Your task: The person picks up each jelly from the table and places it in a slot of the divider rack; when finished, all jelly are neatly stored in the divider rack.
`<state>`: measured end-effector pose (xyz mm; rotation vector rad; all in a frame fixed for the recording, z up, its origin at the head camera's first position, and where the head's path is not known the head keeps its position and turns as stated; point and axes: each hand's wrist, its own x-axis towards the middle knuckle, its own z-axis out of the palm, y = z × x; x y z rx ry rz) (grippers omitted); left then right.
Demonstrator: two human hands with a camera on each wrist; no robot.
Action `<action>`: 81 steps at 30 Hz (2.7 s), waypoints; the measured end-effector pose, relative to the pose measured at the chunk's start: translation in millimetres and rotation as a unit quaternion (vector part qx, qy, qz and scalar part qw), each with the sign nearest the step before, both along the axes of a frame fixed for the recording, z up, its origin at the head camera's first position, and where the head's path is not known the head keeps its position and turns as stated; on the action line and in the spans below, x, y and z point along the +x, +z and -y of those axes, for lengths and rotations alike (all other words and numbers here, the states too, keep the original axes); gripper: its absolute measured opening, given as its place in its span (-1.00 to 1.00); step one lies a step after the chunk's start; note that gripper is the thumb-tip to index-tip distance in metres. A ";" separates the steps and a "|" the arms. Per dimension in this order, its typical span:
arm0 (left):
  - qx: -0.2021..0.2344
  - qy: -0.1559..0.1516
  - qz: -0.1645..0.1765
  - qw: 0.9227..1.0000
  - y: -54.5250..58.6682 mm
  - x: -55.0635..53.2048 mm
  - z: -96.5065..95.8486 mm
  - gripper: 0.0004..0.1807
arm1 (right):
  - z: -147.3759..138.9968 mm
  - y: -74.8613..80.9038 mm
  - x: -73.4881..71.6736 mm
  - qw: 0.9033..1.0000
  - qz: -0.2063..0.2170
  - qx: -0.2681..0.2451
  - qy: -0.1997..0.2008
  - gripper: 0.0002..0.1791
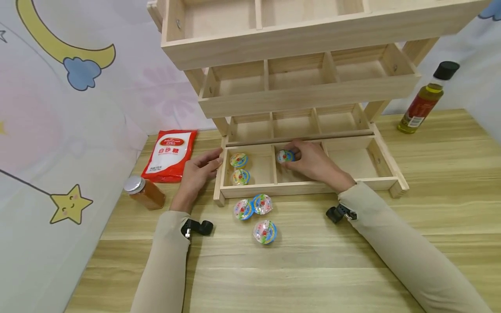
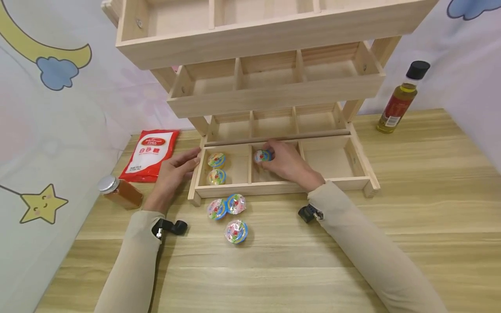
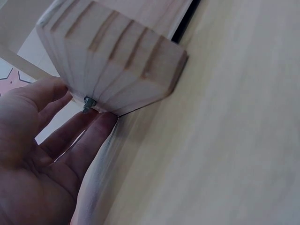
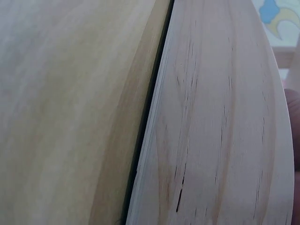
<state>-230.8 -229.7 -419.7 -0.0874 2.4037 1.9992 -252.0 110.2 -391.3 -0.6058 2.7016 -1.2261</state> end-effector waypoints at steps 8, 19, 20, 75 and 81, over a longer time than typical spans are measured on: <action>-0.001 0.004 0.000 1.000 0.5 0.5 -1.7 -0.52 | -0.8 4.2 4.1 1.000 0.011 0.011 -0.011 -0.37; -0.012 0.006 0.002 1.000 0.6 2.0 0.7 -0.52 | 7.2 23.8 22.6 0.997 -0.049 0.034 -0.040 -0.39; -0.011 0.004 0.002 1.000 0.5 1.8 0.5 -0.52 | 7.6 25.9 25.4 0.997 -0.058 0.032 -0.040 -0.40; -0.005 -0.001 0.003 1.000 1.6 1.8 -3.3 -0.53 | 7.9 -0.3 79.1 0.958 -0.146 -0.040 0.242 -0.59; -0.007 -0.003 0.003 1.000 0.5 0.4 -2.5 -0.53 | 12.8 -3.6 83.5 0.962 -0.129 -0.036 0.236 -0.56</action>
